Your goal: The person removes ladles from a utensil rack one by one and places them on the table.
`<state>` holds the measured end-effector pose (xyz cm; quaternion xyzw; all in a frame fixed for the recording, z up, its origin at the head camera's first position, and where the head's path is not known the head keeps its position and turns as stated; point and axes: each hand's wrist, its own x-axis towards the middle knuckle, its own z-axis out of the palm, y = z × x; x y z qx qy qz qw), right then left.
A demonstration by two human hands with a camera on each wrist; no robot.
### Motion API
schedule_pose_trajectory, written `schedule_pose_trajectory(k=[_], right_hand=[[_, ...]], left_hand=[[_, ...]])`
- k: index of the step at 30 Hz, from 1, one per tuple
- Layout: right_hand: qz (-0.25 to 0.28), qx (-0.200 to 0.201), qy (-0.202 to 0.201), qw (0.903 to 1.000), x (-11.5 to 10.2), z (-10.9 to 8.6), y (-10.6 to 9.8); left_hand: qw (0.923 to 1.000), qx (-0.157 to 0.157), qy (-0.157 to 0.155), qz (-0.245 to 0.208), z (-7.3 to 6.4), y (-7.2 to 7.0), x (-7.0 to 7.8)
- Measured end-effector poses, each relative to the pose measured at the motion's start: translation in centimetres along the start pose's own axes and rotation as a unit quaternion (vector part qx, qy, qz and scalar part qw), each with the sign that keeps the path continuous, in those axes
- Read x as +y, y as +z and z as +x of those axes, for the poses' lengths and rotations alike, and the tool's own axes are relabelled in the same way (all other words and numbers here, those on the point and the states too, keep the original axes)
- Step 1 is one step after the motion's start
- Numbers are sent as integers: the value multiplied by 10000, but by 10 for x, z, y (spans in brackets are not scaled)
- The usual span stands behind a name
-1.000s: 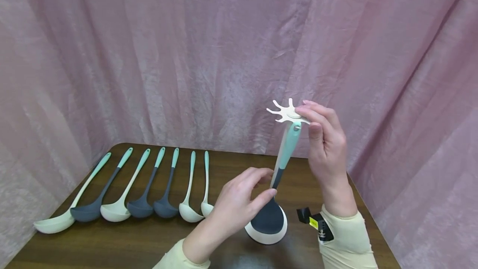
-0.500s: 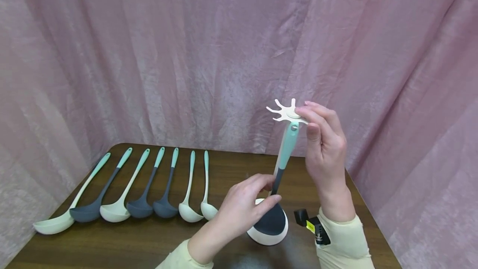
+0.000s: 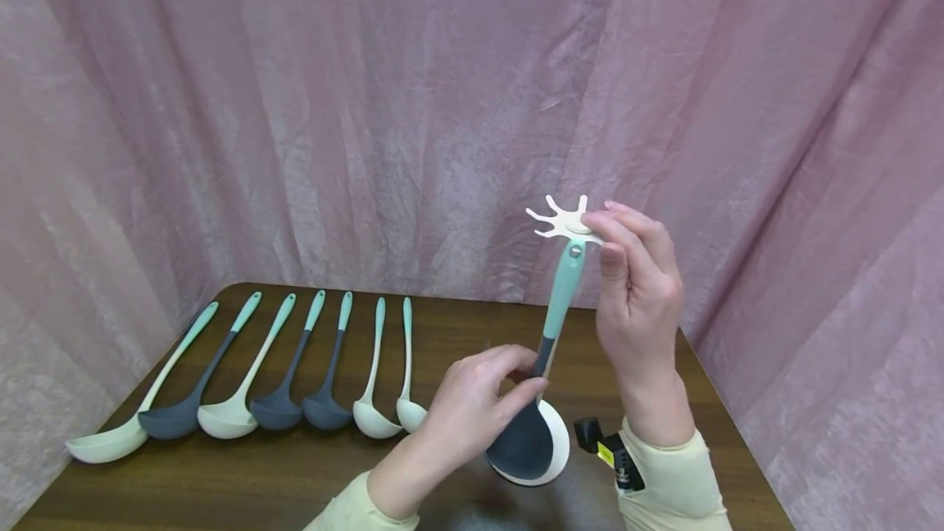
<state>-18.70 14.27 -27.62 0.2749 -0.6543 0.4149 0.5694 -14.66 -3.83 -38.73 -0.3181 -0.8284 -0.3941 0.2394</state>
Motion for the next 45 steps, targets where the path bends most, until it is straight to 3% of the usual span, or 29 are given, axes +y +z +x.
schedule_pose_trajectory(k=[12, 27, 45], right_hand=[[-33, 249, 95, 9996, 0, -2, 5], [-17, 284, 85, 9996, -3, -2, 6], [-88, 219, 49, 9997, -7, -2, 6]], left_hand=[[9999, -15, 76, 108, 0, -5, -1], [9997, -26, 198, 139, 0, -9, 1], [9986, 175, 475, 164, -2, -14, 5]])
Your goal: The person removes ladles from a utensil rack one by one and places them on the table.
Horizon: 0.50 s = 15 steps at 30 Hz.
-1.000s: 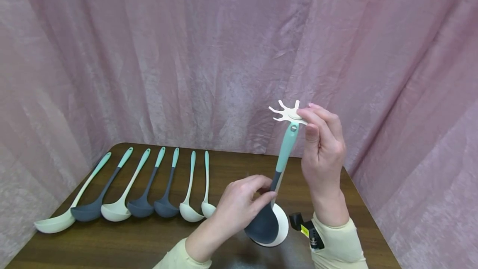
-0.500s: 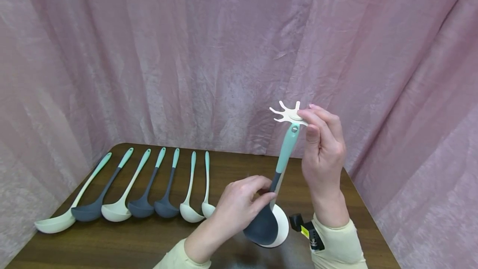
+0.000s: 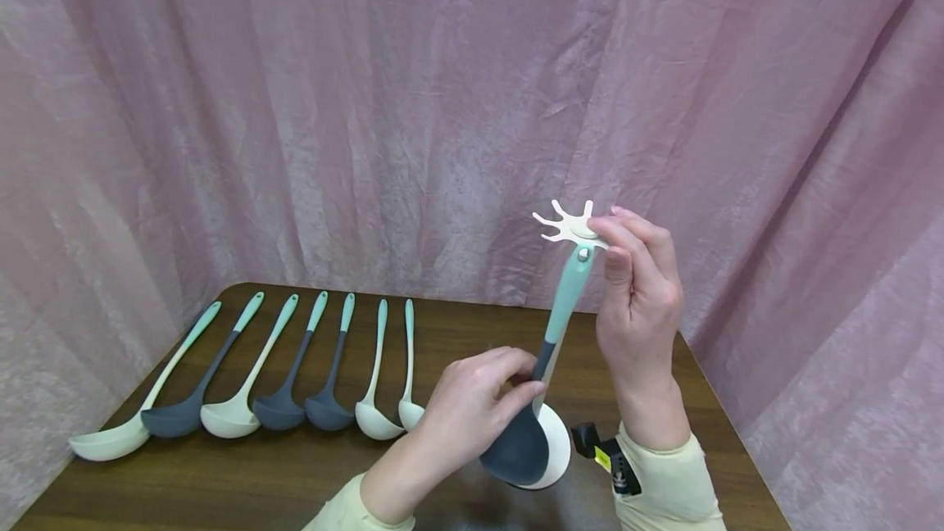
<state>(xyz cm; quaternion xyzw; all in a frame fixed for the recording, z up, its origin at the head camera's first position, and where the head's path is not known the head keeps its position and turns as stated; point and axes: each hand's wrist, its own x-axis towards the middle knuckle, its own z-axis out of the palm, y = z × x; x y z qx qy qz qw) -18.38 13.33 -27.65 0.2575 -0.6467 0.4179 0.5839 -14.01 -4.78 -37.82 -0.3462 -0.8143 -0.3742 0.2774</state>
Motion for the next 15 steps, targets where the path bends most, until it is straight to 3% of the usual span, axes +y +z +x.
schedule_pose_trajectory(k=[15], right_hand=[[-8, 29, 6, 10000, -15, 3, 2]], left_hand=[[9999, 85, 86, -9, -1, -6, 5]])
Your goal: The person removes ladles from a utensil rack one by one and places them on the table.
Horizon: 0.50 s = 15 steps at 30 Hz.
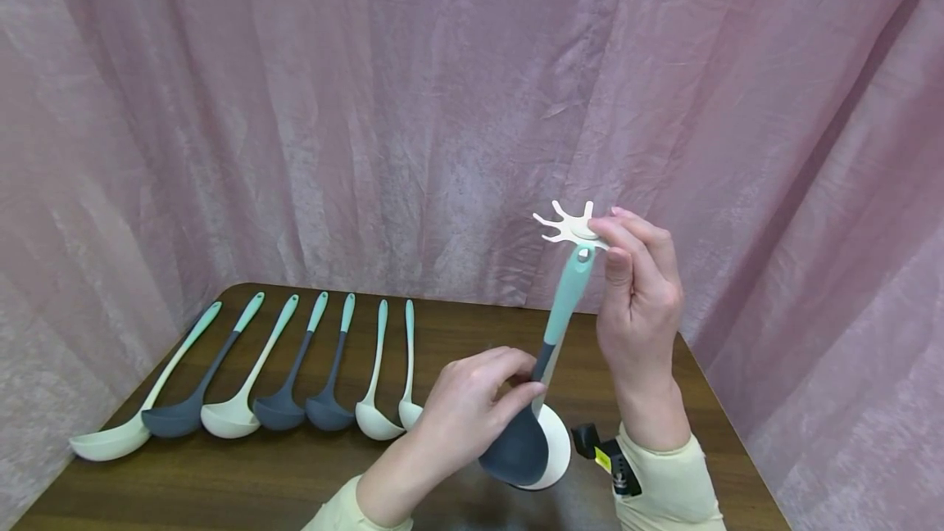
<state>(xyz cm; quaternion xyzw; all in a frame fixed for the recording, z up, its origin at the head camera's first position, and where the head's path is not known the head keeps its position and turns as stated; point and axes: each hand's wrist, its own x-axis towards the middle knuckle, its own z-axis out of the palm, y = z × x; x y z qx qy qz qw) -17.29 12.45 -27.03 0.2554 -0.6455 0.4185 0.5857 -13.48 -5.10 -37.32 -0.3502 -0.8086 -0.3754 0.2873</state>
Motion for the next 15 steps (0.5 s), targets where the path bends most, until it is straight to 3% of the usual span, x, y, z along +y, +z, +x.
schedule_pose_trajectory(k=[15], right_hand=[[43, 32, 8, 10000, 0, 0, 0]], left_hand=[[9995, 187, -48, -234, 1, -11, 0]])
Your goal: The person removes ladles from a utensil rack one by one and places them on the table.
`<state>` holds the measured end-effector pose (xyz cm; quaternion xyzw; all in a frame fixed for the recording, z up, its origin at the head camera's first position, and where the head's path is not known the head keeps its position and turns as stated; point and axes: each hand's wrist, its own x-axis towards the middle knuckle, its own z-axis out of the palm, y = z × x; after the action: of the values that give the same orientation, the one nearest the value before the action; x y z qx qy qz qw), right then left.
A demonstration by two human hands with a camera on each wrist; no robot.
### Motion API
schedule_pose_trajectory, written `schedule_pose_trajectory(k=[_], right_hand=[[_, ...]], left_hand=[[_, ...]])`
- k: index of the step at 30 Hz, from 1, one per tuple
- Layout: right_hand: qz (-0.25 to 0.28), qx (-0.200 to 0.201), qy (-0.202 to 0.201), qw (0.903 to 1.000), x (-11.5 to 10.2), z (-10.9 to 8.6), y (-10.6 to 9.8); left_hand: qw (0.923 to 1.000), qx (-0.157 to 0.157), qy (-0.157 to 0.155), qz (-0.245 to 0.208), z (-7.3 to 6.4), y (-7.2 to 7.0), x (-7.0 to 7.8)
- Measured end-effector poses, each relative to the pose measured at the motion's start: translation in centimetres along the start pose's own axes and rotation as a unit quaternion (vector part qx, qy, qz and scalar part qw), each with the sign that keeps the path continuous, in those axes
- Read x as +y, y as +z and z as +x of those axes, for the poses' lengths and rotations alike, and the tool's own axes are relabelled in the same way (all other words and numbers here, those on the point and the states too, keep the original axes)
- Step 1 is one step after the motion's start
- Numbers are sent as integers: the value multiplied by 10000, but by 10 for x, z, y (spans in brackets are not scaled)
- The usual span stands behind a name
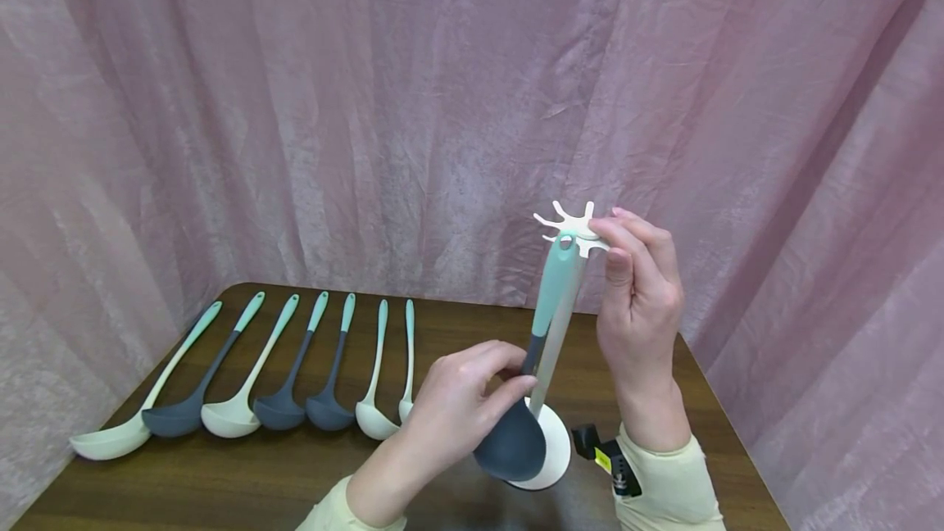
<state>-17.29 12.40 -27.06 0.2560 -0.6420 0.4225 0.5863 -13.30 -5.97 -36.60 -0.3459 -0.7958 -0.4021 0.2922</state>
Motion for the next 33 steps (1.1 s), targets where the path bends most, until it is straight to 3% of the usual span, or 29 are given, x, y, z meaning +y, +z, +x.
schedule_pose_trajectory(k=[11, 19, 33], right_hand=[[-12, 15, 26, 10000, 16, -4, -2], [8, 62, 44, 10000, 16, -5, -3], [26, 120, 120, 9999, 13, -4, -6]], left_hand=[[9994, 286, -182, 57, 2, -18, -9], [9973, 467, -545, 152, 3, -28, -23], [9808, 310, -1826, 615, 4, -17, -63]])
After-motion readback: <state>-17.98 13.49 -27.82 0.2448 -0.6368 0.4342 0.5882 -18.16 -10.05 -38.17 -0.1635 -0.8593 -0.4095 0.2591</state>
